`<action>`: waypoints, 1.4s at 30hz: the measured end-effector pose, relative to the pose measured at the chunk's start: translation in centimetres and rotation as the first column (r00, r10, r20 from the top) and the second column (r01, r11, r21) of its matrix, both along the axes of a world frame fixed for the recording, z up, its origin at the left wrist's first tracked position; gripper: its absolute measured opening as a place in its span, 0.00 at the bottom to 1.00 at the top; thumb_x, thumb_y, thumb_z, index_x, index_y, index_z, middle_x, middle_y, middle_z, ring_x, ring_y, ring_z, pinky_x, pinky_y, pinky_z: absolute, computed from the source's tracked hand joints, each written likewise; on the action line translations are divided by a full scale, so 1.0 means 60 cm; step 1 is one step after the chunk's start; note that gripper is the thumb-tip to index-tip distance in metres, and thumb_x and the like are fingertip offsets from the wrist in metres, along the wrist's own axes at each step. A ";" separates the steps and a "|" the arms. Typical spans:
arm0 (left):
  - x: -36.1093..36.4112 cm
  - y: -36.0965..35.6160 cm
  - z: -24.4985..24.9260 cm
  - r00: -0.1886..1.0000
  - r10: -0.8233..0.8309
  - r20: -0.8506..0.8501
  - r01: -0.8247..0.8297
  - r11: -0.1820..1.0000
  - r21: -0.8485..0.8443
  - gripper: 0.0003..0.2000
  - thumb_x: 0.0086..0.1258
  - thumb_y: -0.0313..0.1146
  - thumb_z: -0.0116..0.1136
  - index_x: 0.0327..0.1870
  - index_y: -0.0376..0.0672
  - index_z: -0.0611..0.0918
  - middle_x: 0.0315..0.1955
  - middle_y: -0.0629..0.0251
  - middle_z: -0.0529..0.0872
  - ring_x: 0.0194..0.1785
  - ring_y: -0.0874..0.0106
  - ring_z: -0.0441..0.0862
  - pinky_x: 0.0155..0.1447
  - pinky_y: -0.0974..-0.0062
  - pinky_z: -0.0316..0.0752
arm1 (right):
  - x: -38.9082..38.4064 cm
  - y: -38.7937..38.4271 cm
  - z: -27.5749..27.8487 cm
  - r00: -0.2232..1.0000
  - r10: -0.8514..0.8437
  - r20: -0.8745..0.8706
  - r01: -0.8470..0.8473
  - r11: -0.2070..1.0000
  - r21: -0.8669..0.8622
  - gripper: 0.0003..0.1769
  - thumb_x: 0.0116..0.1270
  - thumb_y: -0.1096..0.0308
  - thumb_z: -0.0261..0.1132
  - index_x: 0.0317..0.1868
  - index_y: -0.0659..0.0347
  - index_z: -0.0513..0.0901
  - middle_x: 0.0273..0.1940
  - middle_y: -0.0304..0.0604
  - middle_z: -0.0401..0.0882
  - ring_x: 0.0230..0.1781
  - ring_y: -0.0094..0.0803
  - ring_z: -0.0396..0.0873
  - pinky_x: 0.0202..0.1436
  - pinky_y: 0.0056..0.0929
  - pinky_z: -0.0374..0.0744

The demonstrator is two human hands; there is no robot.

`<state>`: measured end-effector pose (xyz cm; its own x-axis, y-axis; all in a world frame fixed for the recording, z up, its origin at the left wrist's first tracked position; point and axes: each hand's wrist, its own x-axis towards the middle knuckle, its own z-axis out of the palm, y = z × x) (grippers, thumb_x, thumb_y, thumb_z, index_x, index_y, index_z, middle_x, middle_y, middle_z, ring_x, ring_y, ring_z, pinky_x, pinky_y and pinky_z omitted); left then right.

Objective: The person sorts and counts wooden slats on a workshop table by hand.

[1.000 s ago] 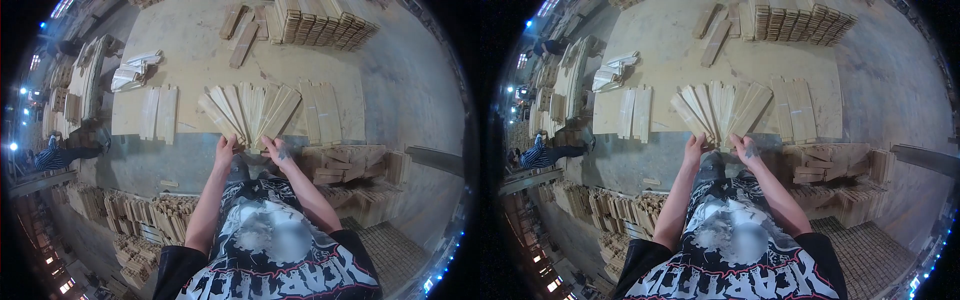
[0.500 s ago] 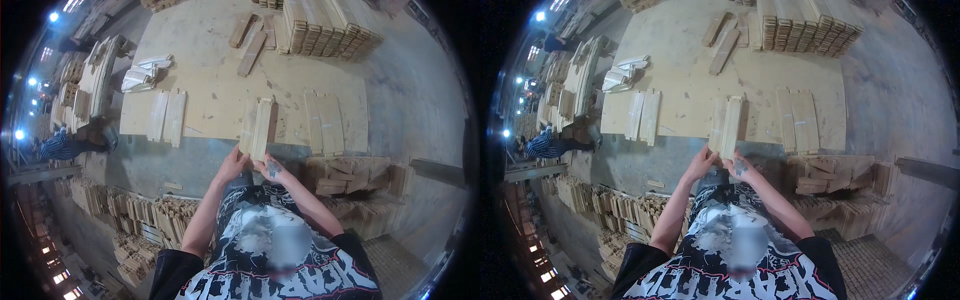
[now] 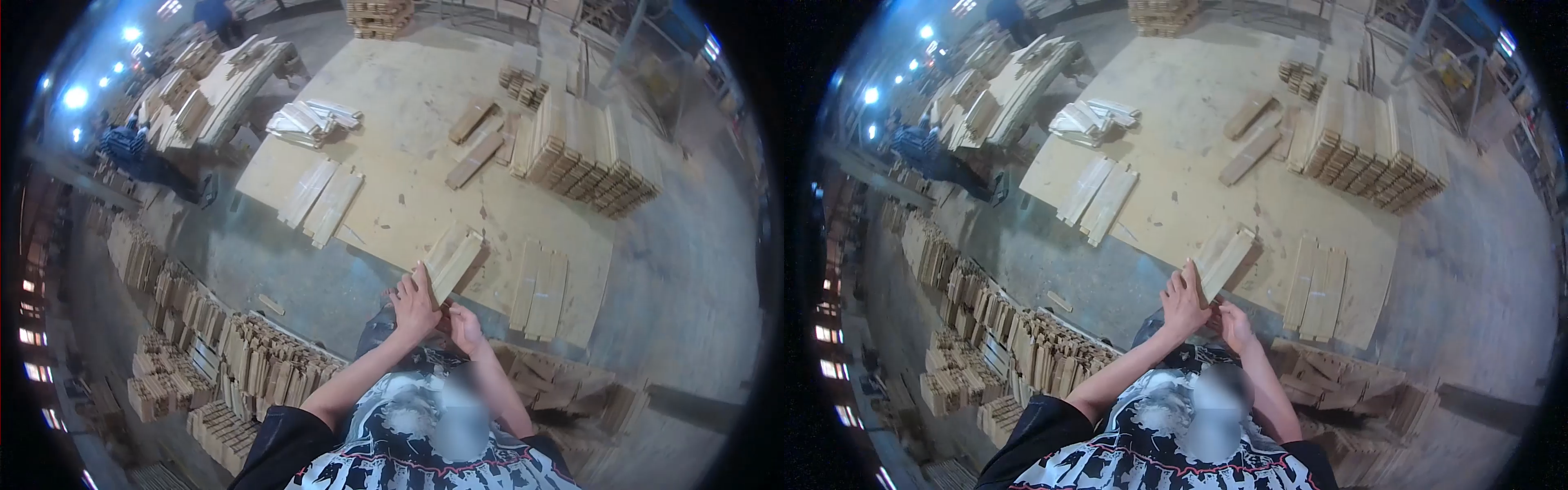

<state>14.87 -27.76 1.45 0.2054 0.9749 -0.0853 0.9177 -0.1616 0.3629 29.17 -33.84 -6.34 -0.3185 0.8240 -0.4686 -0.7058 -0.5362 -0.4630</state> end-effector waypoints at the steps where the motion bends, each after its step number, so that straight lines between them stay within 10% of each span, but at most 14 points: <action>1: 0.002 -0.001 -0.008 1.000 0.012 -0.021 -0.011 1.000 0.025 0.60 0.48 0.34 0.74 0.84 0.41 0.47 0.61 0.42 0.69 0.63 0.44 0.71 0.64 0.38 0.67 | 0.001 0.006 0.004 1.000 0.008 -0.014 -0.008 1.000 -0.021 0.30 0.77 0.53 0.52 0.75 0.55 0.69 0.63 0.44 0.79 0.58 0.38 0.80 0.62 0.39 0.77; 7: -0.006 0.022 0.016 0.999 -0.013 -0.051 0.007 0.992 -0.124 0.61 0.46 0.36 0.74 0.84 0.42 0.48 0.58 0.43 0.71 0.62 0.44 0.71 0.60 0.44 0.69 | -0.019 0.038 0.031 0.996 0.036 0.084 -0.034 0.999 -0.030 0.47 0.73 0.23 0.47 0.74 0.54 0.70 0.63 0.41 0.80 0.58 0.34 0.80 0.60 0.36 0.75; 15: -0.076 0.026 0.050 0.994 -0.053 0.091 0.081 0.937 -0.339 0.63 0.48 0.46 0.74 0.85 0.46 0.46 0.60 0.37 0.71 0.66 0.40 0.71 0.67 0.48 0.72 | -0.078 0.044 0.091 0.984 -0.180 -0.002 0.179 0.977 0.115 0.48 0.75 0.29 0.52 0.81 0.57 0.61 0.75 0.44 0.68 0.75 0.41 0.68 0.75 0.44 0.68; 26: -0.360 0.130 0.190 0.814 -0.025 0.581 0.378 0.781 -0.496 0.60 0.52 0.47 0.74 0.85 0.44 0.49 0.65 0.31 0.70 0.71 0.39 0.69 0.77 0.56 0.65 | -0.303 0.191 0.191 0.950 -0.308 0.047 0.287 0.925 0.248 0.53 0.61 0.40 0.74 0.76 0.64 0.63 0.65 0.53 0.76 0.67 0.47 0.76 0.74 0.47 0.73; 32: -0.645 0.258 0.184 0.517 -0.069 0.853 0.233 0.970 -0.063 0.54 0.59 0.44 0.75 0.84 0.40 0.54 0.73 0.50 0.68 0.76 0.55 0.65 0.79 0.60 0.62 | -0.579 0.382 0.318 0.888 -0.430 0.163 0.280 0.788 0.549 0.51 0.57 0.51 0.77 0.75 0.65 0.64 0.65 0.50 0.75 0.67 0.43 0.74 0.75 0.44 0.71; 36: -0.759 0.319 0.232 -0.418 0.342 0.842 0.056 0.934 -0.352 0.53 0.72 0.75 0.44 0.85 0.43 0.48 0.82 0.51 0.55 0.84 0.57 0.54 0.84 0.60 0.50 | -0.765 0.482 0.381 0.866 -0.465 0.181 0.198 0.653 0.731 0.57 0.56 0.55 0.79 0.79 0.62 0.57 0.70 0.51 0.71 0.74 0.44 0.67 0.79 0.45 0.65; 37: -0.785 0.341 0.243 -0.378 0.320 0.869 0.032 0.942 -0.333 0.54 0.71 0.81 0.26 0.85 0.43 0.45 0.84 0.51 0.51 0.85 0.57 0.51 0.85 0.58 0.46 | -0.803 0.501 0.386 0.865 -0.461 0.198 0.159 0.626 0.763 0.58 0.55 0.55 0.80 0.80 0.60 0.56 0.71 0.50 0.70 0.74 0.44 0.67 0.79 0.45 0.66; 42: -0.881 0.437 0.277 -0.589 0.286 0.755 0.036 0.944 -0.329 0.53 0.73 0.79 0.27 0.85 0.41 0.46 0.83 0.50 0.52 0.85 0.57 0.51 0.85 0.58 0.47 | -0.924 0.600 0.375 0.913 -0.356 0.199 0.045 0.572 0.819 0.60 0.53 0.59 0.82 0.80 0.60 0.55 0.74 0.50 0.65 0.77 0.44 0.63 0.80 0.47 0.65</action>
<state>-37.99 -1.53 18.07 -0.0173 0.9929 -0.1176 -0.8396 0.0495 0.5409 -26.27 2.13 16.16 -0.0635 0.9311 0.3592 -0.4809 0.2869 -0.8285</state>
